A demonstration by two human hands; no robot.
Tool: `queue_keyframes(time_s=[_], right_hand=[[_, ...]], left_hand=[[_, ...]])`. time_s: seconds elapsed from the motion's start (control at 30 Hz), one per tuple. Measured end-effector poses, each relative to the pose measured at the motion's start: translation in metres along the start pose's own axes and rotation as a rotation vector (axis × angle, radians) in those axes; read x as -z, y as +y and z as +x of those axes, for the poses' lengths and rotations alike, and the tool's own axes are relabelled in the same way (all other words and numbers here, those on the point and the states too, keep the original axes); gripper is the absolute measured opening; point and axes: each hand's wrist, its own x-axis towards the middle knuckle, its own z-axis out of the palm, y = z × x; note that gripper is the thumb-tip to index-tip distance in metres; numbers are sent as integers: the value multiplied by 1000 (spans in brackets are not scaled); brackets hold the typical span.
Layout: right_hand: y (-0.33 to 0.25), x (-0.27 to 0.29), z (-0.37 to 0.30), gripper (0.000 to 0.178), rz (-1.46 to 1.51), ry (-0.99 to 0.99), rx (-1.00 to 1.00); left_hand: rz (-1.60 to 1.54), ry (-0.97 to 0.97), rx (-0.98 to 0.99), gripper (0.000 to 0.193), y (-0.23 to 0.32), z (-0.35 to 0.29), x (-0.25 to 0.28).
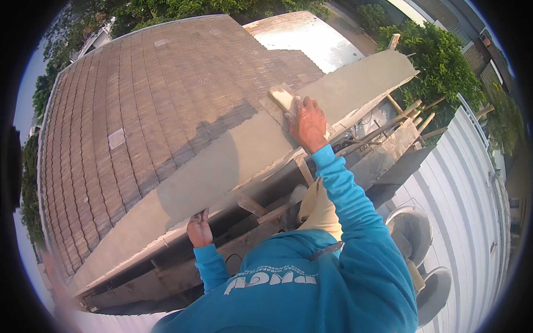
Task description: The person applies wet cement to a sloped roof edge using a trowel and a wooden float. They repeatedly scoop cement from a bucket, spread it along the roof surface, and smooth the layer to create an even finish.
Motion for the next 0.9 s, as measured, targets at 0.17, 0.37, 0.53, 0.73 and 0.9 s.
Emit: queue_keyframes(time_s=[0.17, 0.37, 0.53, 0.73, 0.9], right_hand=[[-117, -5, -108, 50, 243, -204, 376], [71, 24, -2, 46, -83, 74, -38], [202, 52, 32, 50, -288, 114, -275], [-49, 4, -58, 47, 161, -71, 168], [-117, -5, -100, 51, 212, -258, 473]], left_hand=[[27, 51, 87, 41, 21, 2, -18], [57, 10, 111, 45, 24, -2, -7], [23, -36, 80, 40, 20, -5, -24], [52, 18, 74, 35, 20, -1, -17], [32, 81, 85, 40, 27, 5, -17]])
